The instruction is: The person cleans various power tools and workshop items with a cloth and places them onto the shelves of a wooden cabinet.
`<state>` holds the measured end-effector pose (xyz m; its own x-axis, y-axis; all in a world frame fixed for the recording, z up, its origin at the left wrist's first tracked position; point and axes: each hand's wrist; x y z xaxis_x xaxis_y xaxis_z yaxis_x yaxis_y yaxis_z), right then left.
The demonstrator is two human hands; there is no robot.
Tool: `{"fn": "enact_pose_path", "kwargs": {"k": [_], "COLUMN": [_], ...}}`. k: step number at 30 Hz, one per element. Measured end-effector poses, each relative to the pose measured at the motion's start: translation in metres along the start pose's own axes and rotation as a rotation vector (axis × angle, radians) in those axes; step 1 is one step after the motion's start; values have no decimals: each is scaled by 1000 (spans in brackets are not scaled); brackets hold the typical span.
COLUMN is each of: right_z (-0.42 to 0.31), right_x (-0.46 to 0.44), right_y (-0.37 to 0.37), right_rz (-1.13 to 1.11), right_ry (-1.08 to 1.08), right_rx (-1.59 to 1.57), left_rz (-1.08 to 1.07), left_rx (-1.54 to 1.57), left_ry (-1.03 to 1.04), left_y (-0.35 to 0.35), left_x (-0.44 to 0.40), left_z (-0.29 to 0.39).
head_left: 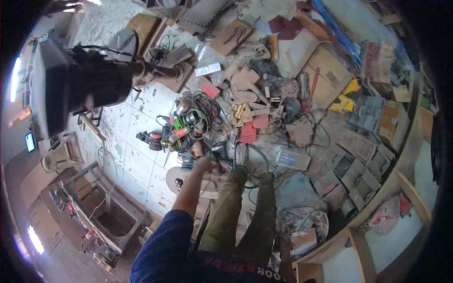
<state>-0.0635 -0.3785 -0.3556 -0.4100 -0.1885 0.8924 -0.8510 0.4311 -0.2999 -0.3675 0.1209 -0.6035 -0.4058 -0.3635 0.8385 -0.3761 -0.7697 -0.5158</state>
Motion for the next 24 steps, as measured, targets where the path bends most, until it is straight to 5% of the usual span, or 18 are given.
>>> {"fn": "enact_pose_path", "kwargs": {"k": [1,3,5,7,9,13,17,20,21,23,24], "right_z": [11,39,66,93,108,111,113,116,117,112,110], "right_x": [-3,-10,-19,-31,-31,-26,-27,-33,-39,-49,-52], "right_y": [-2,-9,-17,-26,-25,-25,-26,-28,-28,-30,-28], "right_rz": [4,-2,-69,-186,-70,36,77,104,115,191,182], "right_ry": [24,41,-35,-203,63,350,448,502,532,613,464], "right_rx": [42,167,350,540,458,410,448,538,508,-61,-458], "left_rz": [105,242,342,488,546,520,879,725,639,723,603], "left_rx": [50,179,363,388,314,118,329,333,269,270,303], "left_ry": [-114,-470,-576,-386,-266,-390,-354,-378,-391,-293,-302], "left_y": [43,-7,39,69,73,80,69,50,46,41,36], "left_x": [-30,-26,-66,-97,-120,-148,-148,-144,-140,-132,-127], "left_z": [-49,-56,-112,-141,-155,-163,-144,-142,-146,-150,-151]}}
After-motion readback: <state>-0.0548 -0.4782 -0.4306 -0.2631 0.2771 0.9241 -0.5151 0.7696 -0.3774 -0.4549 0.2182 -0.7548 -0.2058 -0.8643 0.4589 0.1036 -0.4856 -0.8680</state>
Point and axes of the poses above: each hand's wrist, its own x-axis away from the middle knuckle, its own y-axis out of the palm, z = x × y, and after that the axes turned 12 degrees about -x, right-handed
